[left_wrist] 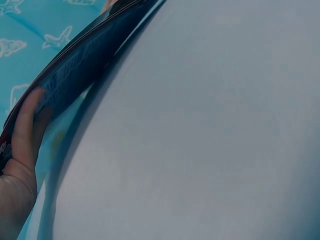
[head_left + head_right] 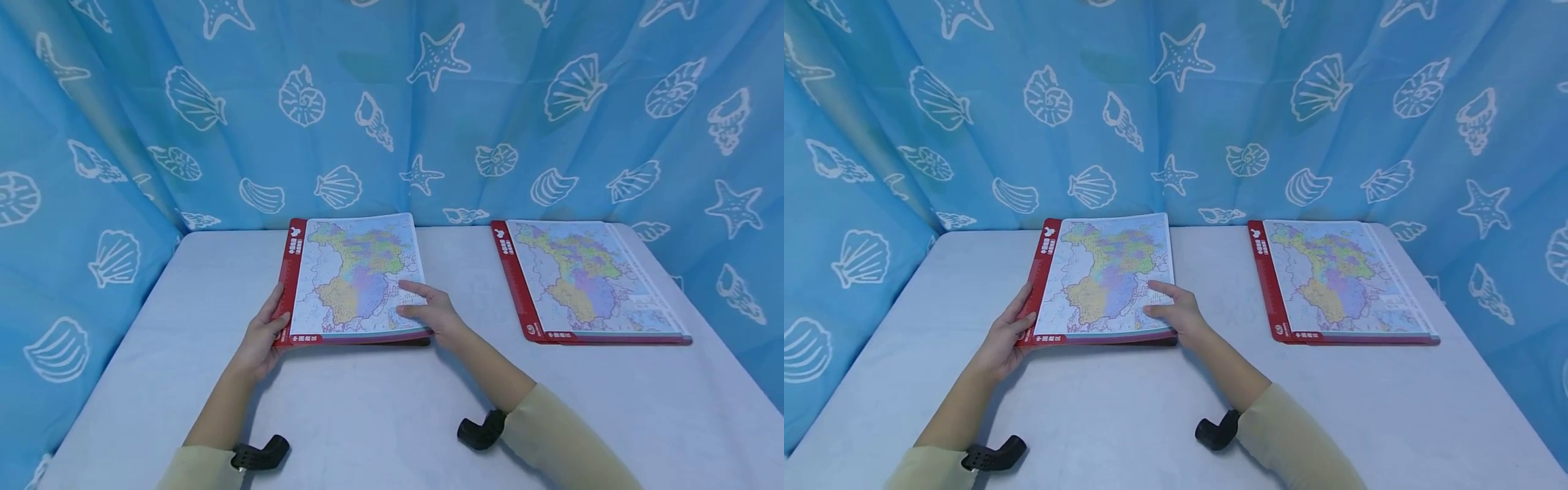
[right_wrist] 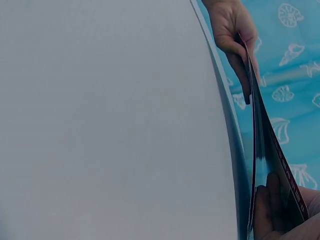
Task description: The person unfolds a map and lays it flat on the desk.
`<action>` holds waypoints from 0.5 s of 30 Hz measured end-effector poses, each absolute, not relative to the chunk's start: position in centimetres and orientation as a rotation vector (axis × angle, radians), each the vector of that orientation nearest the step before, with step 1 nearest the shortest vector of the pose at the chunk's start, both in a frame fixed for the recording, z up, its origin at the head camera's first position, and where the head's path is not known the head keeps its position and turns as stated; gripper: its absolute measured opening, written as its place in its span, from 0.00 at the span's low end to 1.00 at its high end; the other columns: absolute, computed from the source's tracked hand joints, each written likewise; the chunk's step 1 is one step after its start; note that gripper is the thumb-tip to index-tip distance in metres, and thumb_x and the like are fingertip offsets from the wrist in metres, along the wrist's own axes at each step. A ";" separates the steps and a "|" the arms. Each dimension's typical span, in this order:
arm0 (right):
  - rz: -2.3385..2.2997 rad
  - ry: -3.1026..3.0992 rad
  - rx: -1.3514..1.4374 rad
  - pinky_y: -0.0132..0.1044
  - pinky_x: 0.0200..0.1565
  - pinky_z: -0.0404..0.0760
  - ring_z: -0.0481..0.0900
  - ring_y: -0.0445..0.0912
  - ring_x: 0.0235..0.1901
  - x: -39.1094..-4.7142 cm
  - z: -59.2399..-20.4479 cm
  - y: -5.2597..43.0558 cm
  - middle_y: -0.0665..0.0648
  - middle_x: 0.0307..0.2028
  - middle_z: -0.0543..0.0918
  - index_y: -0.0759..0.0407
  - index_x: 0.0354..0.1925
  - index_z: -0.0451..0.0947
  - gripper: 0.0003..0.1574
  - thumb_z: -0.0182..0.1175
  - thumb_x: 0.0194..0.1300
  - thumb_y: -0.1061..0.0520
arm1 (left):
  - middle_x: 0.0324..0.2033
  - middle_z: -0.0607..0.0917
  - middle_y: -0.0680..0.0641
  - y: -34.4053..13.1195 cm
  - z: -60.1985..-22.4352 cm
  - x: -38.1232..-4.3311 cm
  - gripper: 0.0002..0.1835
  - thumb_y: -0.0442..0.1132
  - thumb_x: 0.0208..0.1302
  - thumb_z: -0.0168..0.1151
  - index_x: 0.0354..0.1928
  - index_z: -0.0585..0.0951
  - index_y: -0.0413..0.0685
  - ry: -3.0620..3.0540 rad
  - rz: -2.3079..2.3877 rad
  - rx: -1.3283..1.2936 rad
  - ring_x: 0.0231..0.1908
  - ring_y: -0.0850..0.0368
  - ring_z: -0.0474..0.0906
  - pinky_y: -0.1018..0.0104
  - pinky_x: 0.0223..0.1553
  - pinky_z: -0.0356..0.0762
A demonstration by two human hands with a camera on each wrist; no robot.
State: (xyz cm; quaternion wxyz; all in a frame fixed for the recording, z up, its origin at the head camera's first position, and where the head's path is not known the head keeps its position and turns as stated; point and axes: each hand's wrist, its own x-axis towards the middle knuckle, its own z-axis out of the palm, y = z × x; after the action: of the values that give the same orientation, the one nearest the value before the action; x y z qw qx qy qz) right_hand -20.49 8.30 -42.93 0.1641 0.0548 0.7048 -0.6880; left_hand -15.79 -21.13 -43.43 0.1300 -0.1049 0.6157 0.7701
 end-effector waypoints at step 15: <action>-2.018 1.981 0.067 0.52 0.70 0.50 0.53 0.53 0.70 -19.9 -41.4 5.7 0.55 0.67 0.65 0.56 0.61 0.72 0.33 0.64 0.57 0.66 | 0.70 0.51 0.45 -25.3 -43.1 -14.7 0.36 0.47 0.70 0.51 0.71 0.45 0.81 1.878 2.157 -0.331 0.50 0.63 0.73 0.68 0.48 0.78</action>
State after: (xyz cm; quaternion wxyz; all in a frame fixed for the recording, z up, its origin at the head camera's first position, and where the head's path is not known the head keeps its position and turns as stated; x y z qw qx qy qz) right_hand -19.87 5.73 -41.36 0.1559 0.0234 0.6919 -0.7046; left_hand -14.68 -25.33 -43.13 0.1309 -0.1141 0.6467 0.7427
